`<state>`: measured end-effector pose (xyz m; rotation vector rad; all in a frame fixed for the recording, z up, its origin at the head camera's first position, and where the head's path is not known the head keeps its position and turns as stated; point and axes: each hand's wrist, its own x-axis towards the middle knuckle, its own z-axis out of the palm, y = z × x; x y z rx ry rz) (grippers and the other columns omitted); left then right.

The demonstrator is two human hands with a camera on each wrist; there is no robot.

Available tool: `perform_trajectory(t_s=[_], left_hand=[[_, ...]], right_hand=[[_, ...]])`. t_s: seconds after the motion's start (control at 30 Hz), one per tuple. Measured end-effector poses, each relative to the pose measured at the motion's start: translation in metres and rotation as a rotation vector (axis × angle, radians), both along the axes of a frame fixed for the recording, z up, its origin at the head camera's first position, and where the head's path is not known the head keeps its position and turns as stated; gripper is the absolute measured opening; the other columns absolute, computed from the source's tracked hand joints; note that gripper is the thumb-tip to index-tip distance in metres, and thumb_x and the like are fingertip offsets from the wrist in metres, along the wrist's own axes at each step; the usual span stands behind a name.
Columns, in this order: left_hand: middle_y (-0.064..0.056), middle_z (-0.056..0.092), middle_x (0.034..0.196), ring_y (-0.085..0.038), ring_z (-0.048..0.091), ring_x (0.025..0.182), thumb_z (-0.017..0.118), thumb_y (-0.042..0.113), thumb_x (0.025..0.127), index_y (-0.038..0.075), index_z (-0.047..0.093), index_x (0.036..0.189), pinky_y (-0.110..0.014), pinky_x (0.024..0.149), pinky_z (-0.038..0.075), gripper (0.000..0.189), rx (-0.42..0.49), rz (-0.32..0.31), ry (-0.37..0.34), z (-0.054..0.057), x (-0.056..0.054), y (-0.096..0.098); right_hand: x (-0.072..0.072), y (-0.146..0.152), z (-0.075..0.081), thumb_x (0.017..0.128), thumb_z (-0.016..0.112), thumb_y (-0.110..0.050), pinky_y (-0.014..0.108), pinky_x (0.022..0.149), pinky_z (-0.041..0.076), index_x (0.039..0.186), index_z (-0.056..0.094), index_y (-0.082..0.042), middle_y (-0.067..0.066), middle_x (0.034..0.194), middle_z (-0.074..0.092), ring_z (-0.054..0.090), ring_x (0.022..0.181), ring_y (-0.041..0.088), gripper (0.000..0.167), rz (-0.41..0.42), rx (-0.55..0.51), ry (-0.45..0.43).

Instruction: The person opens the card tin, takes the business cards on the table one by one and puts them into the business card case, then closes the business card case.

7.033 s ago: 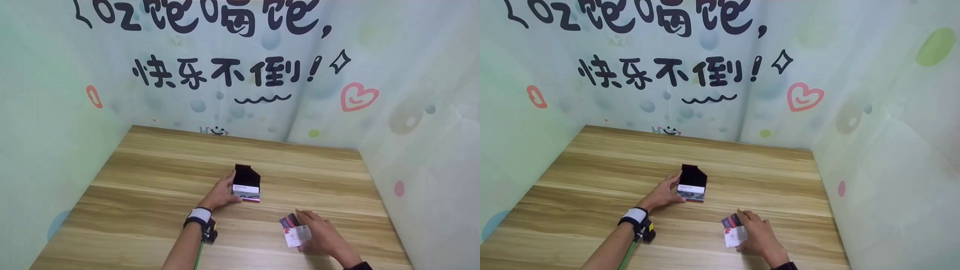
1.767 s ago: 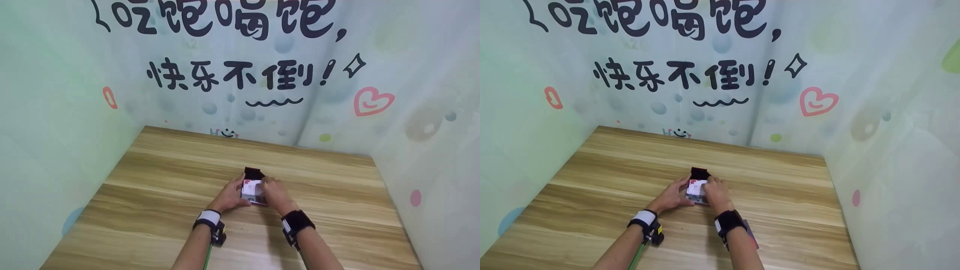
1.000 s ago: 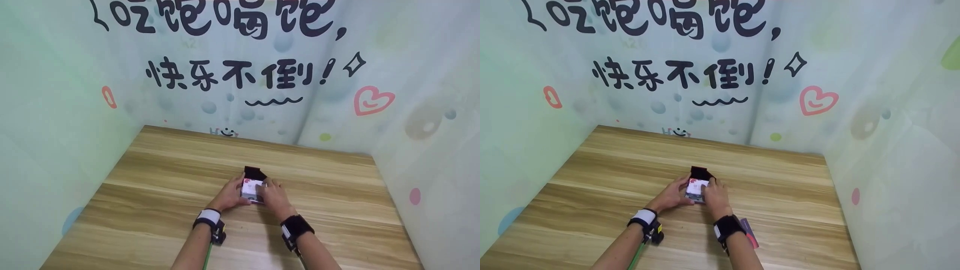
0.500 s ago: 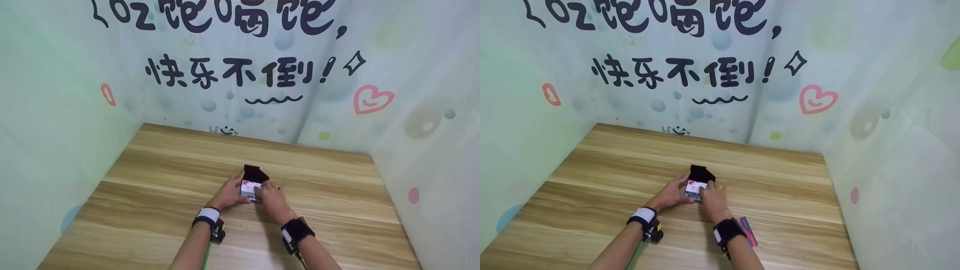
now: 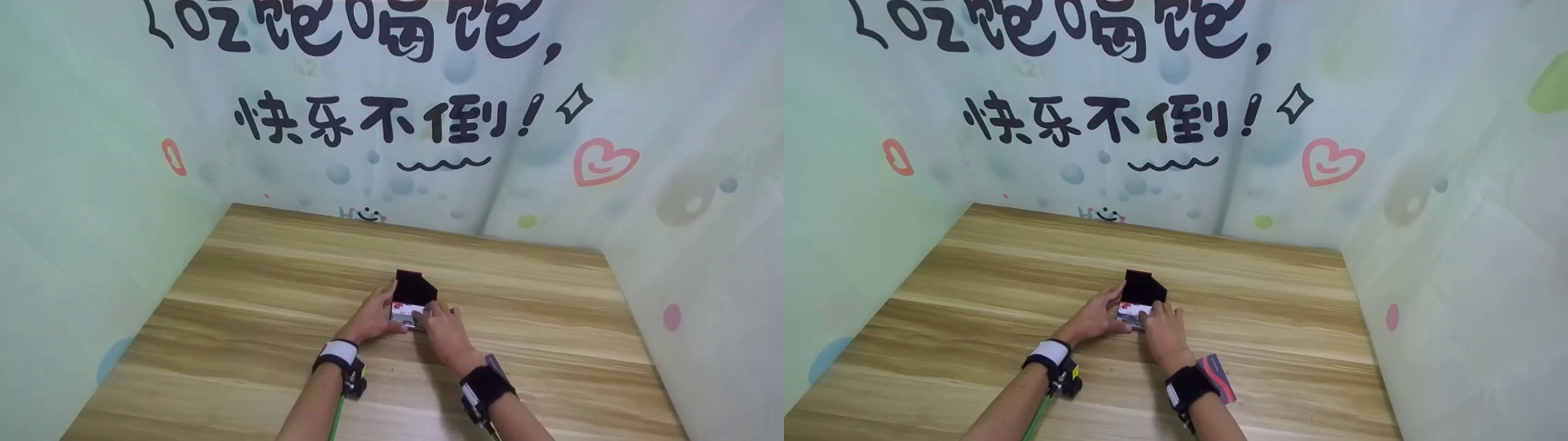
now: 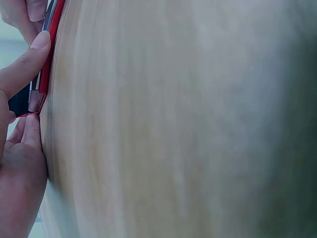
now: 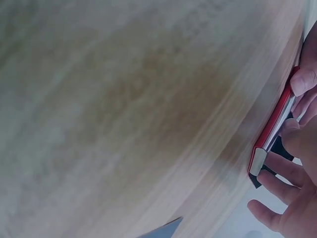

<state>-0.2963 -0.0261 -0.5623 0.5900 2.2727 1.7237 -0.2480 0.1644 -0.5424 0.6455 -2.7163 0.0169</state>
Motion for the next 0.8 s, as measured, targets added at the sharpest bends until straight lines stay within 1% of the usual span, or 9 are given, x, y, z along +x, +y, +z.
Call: perform_trajectory(t_s=[0.1,0.23,0.37,0.43,0.53,0.6,0.67,0.73,0.8], left_hand=[[-0.032,0.011,0.163,-0.044,0.028,0.149,0.084,0.000,0.074,-0.002,0.012,0.158,-0.045,0.122,0.033,0.110,0.004,-0.009,0.008,0.000,-0.001,0.000],[-0.033,0.012,0.162,-0.044,0.027,0.149,0.082,-0.003,0.075,-0.007,0.011,0.156,-0.047,0.122,0.032,0.108,0.029,-0.026,0.021,0.000,0.000,0.000],[-0.033,0.011,0.162,-0.045,0.026,0.149,0.081,-0.005,0.075,-0.008,0.010,0.156,-0.048,0.122,0.032,0.107,0.052,-0.027,0.008,0.000,0.001,0.002],[-0.033,0.010,0.162,-0.047,0.025,0.149,0.081,-0.004,0.075,-0.006,0.010,0.156,-0.048,0.121,0.033,0.107,0.038,-0.024,0.000,-0.001,0.002,0.002],[-0.033,0.010,0.162,-0.049,0.026,0.148,0.081,-0.003,0.076,-0.004,0.011,0.157,-0.049,0.121,0.034,0.107,0.016,-0.016,-0.008,0.000,0.004,0.003],[-0.033,0.011,0.162,-0.049,0.027,0.147,0.082,-0.002,0.075,-0.004,0.012,0.157,-0.049,0.121,0.034,0.108,0.004,-0.008,0.000,0.001,0.004,0.003],[-0.034,0.011,0.162,-0.049,0.028,0.147,0.082,-0.002,0.074,-0.004,0.013,0.157,-0.049,0.121,0.034,0.108,0.013,-0.003,0.014,0.002,0.003,0.002],[-0.034,0.012,0.161,-0.049,0.029,0.147,0.082,-0.004,0.073,-0.006,0.013,0.156,-0.049,0.120,0.035,0.109,0.032,-0.007,0.021,0.001,0.002,0.001],[-0.033,0.012,0.162,-0.049,0.028,0.147,0.083,-0.003,0.073,-0.006,0.012,0.156,-0.049,0.121,0.034,0.109,0.032,-0.006,0.026,0.000,0.002,0.000]], right_hand=[[0.000,0.002,0.000,0.086,0.065,-0.002,0.046,0.077,0.053,0.111,0.076,-0.017,0.013,0.107,0.067,0.064,0.099,0.030,0.031,0.021,-0.010,0.016],[0.001,0.007,0.002,0.085,0.065,0.000,0.046,0.079,0.053,0.111,0.075,-0.015,0.011,0.105,0.068,0.067,0.097,0.028,0.033,0.079,-0.030,0.035],[0.006,0.013,0.005,0.080,0.069,0.002,0.047,0.083,0.053,0.114,0.076,-0.018,0.007,0.107,0.071,0.066,0.103,0.026,0.040,0.135,-0.037,0.055],[0.011,0.017,0.006,0.079,0.072,0.000,0.049,0.086,0.053,0.114,0.076,-0.018,0.007,0.111,0.072,0.066,0.106,0.027,0.040,0.163,-0.058,0.073],[0.024,0.023,0.011,0.079,0.076,-0.004,0.053,0.088,0.054,0.116,0.075,-0.017,0.010,0.119,0.070,0.066,0.110,0.032,0.040,0.192,-0.113,0.105],[0.033,0.026,0.015,0.079,0.078,-0.006,0.054,0.088,0.054,0.119,0.074,-0.017,0.012,0.123,0.068,0.065,0.111,0.034,0.042,0.190,-0.137,0.122],[0.041,0.030,0.019,0.076,0.080,-0.007,0.053,0.088,0.054,0.121,0.073,-0.017,0.012,0.125,0.067,0.064,0.113,0.035,0.046,0.175,-0.146,0.125],[0.047,0.033,0.021,0.073,0.083,-0.008,0.053,0.087,0.053,0.121,0.073,-0.017,0.012,0.126,0.067,0.064,0.113,0.036,0.049,0.166,-0.151,0.137],[0.053,0.037,0.021,0.072,0.085,-0.011,0.052,0.086,0.053,0.121,0.073,-0.017,0.011,0.125,0.067,0.064,0.112,0.036,0.051,0.162,-0.152,0.150]])
